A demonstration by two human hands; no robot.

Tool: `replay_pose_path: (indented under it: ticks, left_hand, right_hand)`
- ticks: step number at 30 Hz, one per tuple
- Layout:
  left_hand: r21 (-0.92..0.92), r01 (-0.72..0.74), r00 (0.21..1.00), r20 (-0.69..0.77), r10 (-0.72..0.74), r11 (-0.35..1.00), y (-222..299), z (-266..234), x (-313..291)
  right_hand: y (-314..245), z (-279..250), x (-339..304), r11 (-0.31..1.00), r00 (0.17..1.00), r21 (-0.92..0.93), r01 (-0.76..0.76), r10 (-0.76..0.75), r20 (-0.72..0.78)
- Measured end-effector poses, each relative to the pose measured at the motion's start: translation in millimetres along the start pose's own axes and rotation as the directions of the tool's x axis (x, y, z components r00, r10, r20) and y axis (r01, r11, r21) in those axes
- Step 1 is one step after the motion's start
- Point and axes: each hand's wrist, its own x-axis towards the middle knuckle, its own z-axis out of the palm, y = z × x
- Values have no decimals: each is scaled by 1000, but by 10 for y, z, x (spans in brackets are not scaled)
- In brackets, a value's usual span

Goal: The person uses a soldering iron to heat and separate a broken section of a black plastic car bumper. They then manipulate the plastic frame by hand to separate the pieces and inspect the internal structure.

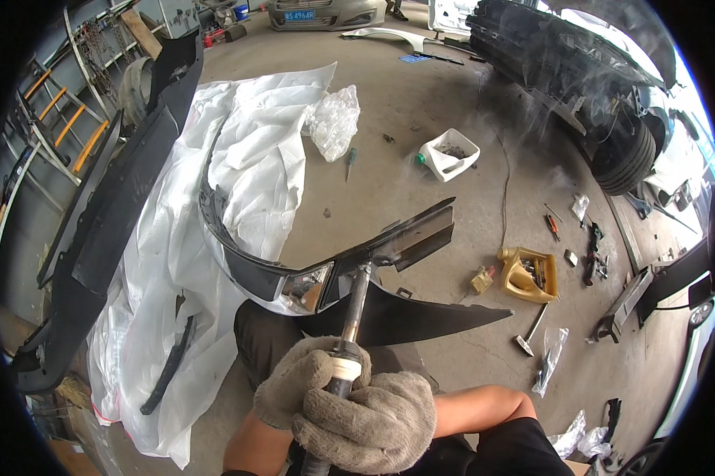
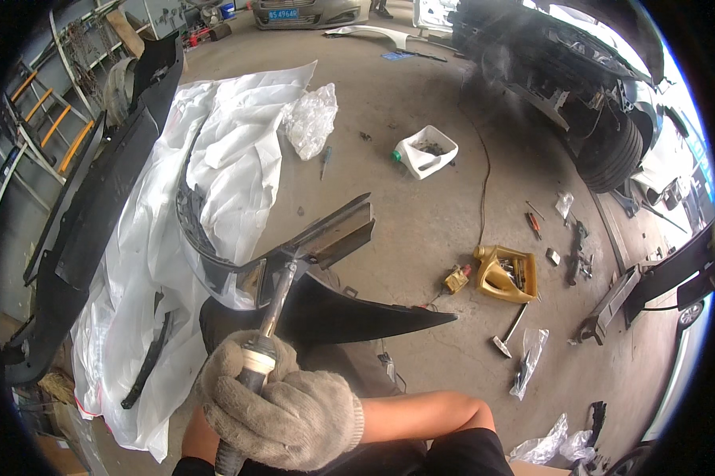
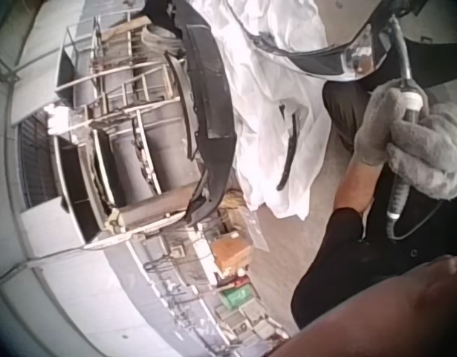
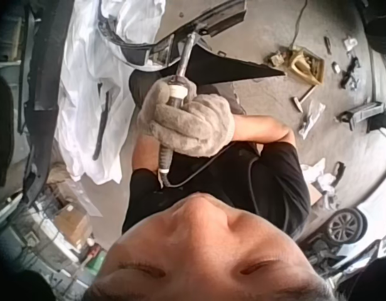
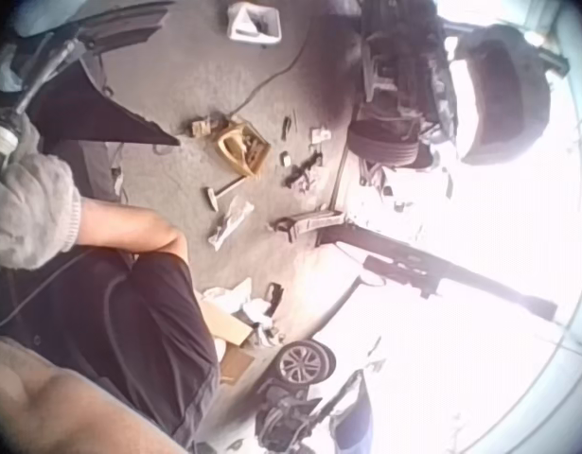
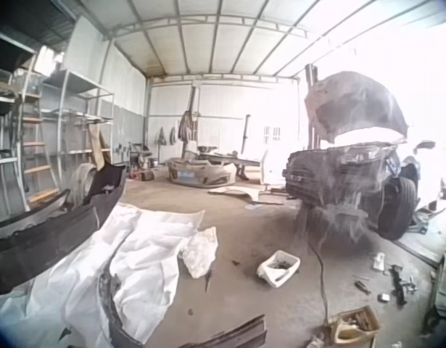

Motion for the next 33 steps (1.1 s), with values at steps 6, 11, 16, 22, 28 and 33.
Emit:
replay_pose_path:
  ticks: [6, 11, 16, 22, 28, 33]
  left_hand:
    - [-9, 37, 999, -38, -37, 999, -5, 105, -29]
    - [25, 55, 998, -23, -54, 998, 42, 120, -53]
    - [25, -5, 999, -35, 6, 1000, -16, 76, -66]
    - [11, -2, 1000, -27, 2, 1000, -17, 59, -35]
    - [-14, -1, 1000, -23, 1, 1000, -96, 75, -38]
    - [30, -6, 999, -38, 7, 1000, -135, 25, -64]
  right_hand:
    - [-92, 59, -43, 997, 993, -51, -51, 46, -104]
    - [-1, 7, -91, 952, 998, 303, -43, 26, 60]
    - [-3, -123, -13, 994, 990, 111, 6, -21, 137]
    - [-12, -6, -85, 997, 1000, 79, -1, -2, 30]
    - [-35, 60, -111, 999, 994, -15, -28, 26, -108]
    - [-146, 110, -121, 985, 978, -127, -120, 95, -187]
